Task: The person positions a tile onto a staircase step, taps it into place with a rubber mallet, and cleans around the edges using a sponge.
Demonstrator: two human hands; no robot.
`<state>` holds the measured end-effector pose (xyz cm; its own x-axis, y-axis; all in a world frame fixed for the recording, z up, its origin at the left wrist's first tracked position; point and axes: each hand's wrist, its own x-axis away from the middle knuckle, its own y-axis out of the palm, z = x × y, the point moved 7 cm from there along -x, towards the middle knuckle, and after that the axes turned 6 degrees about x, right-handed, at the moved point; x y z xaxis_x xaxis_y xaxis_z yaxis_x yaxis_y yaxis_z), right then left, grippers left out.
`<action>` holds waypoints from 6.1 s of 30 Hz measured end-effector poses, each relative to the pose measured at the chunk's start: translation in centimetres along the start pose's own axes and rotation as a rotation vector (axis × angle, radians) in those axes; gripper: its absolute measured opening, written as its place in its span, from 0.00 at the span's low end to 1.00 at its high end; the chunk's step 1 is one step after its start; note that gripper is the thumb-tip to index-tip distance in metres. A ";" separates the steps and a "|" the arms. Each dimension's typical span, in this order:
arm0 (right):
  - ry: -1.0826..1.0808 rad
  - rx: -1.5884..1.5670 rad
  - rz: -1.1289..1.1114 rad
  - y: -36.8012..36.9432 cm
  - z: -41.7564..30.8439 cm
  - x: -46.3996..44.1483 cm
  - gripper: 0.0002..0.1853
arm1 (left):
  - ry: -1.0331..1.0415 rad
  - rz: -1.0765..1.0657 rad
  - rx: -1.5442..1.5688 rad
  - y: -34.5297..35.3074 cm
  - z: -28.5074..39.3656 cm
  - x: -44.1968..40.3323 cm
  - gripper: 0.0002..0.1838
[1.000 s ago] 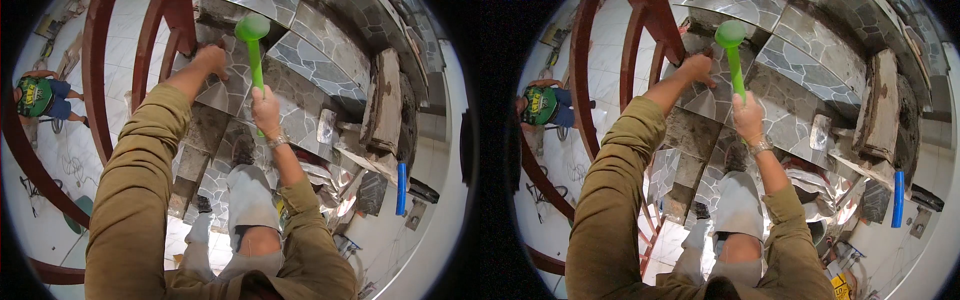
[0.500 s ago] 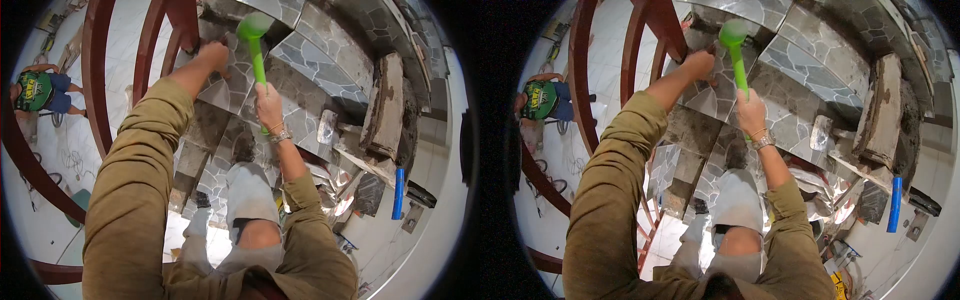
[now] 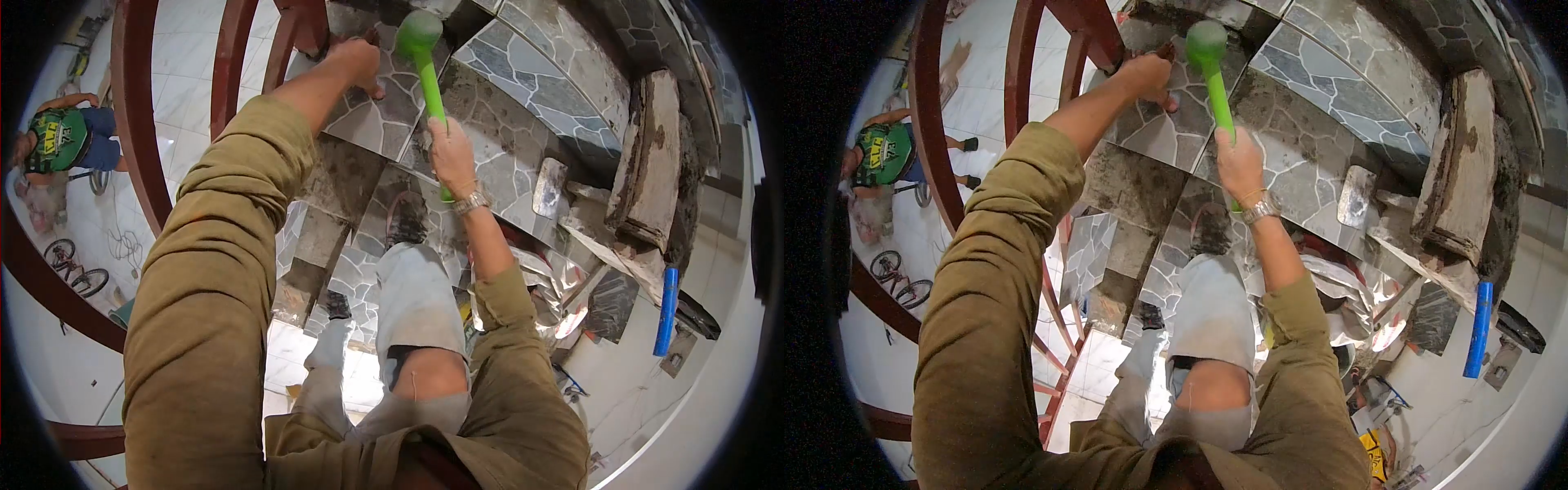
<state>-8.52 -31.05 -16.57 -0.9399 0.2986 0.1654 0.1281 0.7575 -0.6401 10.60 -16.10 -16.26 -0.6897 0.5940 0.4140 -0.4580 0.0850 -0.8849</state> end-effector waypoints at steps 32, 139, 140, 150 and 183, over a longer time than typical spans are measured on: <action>-0.032 0.030 0.097 -1.4 -2.2 1.2 0.21 | -0.087 -0.171 0.014 0.5 0.2 -0.5 0.37; 0.027 -0.078 0.040 -1.8 -1.4 -0.2 0.21 | 0.066 -0.032 -0.049 0.3 1.4 -0.7 0.31; -0.006 -0.044 0.065 -1.6 -1.4 0.4 0.21 | 0.036 -0.067 -0.045 0.5 1.5 -0.4 0.31; -0.038 -0.036 0.059 -1.0 0.2 1.4 0.22 | -0.055 -0.210 -0.030 0.8 1.5 -0.7 0.36; 0.062 -0.001 -0.074 -1.5 0.4 2.6 0.22 | -0.042 -0.156 -0.057 1.1 1.2 -0.9 0.35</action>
<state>-11.28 -31.62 -15.44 -0.9256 0.2771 0.2580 0.0597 0.7796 -0.6234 10.08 -17.50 -17.38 -0.6356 0.5365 0.5551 -0.5300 0.2196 -0.8191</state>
